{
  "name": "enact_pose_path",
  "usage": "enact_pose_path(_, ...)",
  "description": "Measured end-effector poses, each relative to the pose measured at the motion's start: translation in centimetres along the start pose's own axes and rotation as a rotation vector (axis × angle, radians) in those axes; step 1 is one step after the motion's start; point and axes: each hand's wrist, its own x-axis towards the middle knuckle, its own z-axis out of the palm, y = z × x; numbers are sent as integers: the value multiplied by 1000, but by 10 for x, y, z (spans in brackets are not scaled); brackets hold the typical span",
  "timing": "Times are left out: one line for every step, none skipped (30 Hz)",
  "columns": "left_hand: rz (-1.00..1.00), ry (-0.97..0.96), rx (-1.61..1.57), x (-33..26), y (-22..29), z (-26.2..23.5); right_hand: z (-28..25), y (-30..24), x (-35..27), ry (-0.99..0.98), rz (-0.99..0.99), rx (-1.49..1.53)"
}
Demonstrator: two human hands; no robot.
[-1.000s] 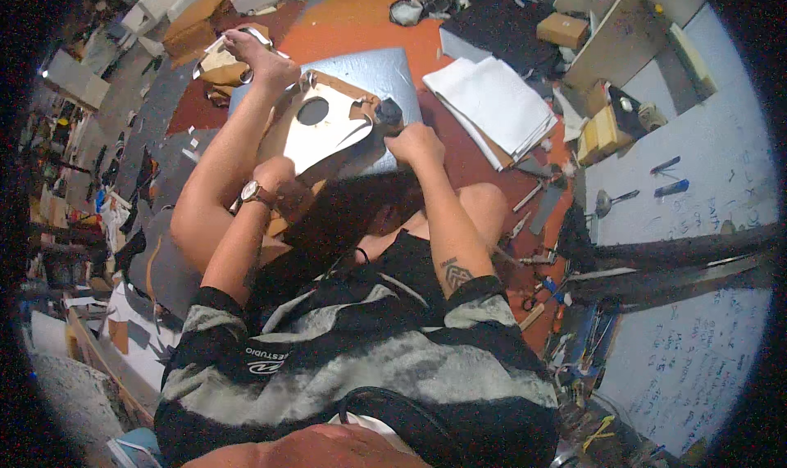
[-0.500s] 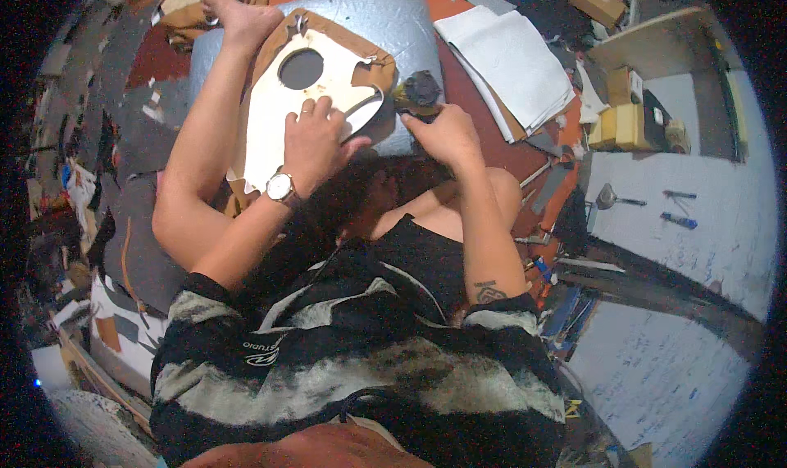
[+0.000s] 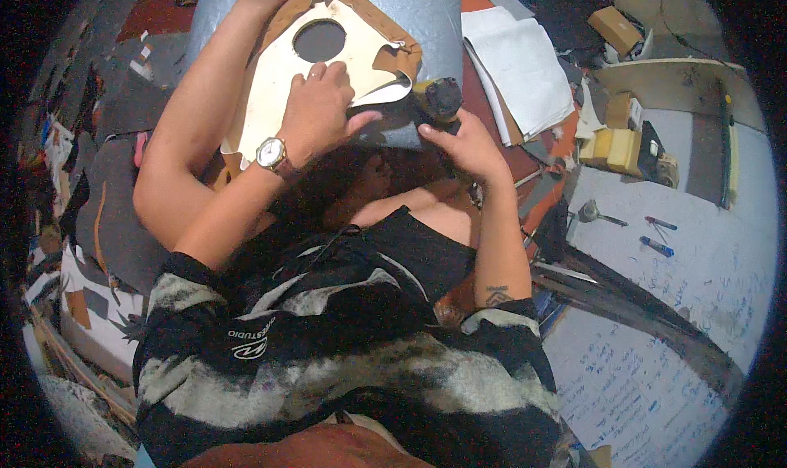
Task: The person uses a staple gun to attach a light-colored fabric or paper to a wooden frame with a circular cutout. They repeatedly position the material and fire staples along the edges to secure it.
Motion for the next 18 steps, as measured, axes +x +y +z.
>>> enact_pose_path(59, 75, 102, -4, 1, 2, -1, 0, 0, 17, 44, 19)
enact_pose_path(68, 102, 85, -6, 0, 6, -1, 0, 1, 1, 12, 28)
enact_pose_path(75, 109, 71, -6, -3, 9, -2, 1, 1, -1, 14, 28)
enact_pose_path(71, 87, 49, -4, -7, 12, -2, 2, 0, -2, 19, 33)
enact_pose_path(109, 121, 41, -3, -12, 15, -1, 3, 0, 6, -1, 8)
enact_pose_path(136, 125, 23, -1, -17, 17, 1, 4, 0, 14, -17, -12)
enact_pose_path(153, 121, 7, 1, -21, 19, 3, 6, -1, 15, -49, -19)
enact_pose_path(158, 118, 4, 3, -24, 21, 5, 7, -1, 29, -47, -102)
enact_pose_path(152, 109, 4, 5, -28, 22, 8, 8, -2, 34, -63, -173)
enact_pose_path(159, 103, -5, 8, -29, 22, 10, 8, -4, 37, -107, -234)
enact_pose_path(169, 86, 10, 10, -34, 22, 13, 7, -6, 48, -71, -254)
enact_pose_path(184, 72, 15, 11, -36, 22, 17, 6, -9, 52, -64, -266)
enact_pose_path(209, 65, 15, 14, -39, 22, 20, 3, -12, 63, -11, -285)
enact_pose_path(231, 58, 4, 15, -42, 23, 23, 0, -16, 51, -38, -191)
enact_pose_path(207, 56, -30, 17, -43, 25, 25, -3, -23, 47, -13, -103)
enact_pose_path(179, 57, -74, 21, -46, 26, 28, -7, -30, 43, 14, -17)
enact_pose_path(145, 71, -109, 21, -47, 29, 31, -11, -33, 17, -36, 43)
enact_pose_path(135, 94, -118, 22, -49, 32, 35, -16, -34, 31, -42, 52)
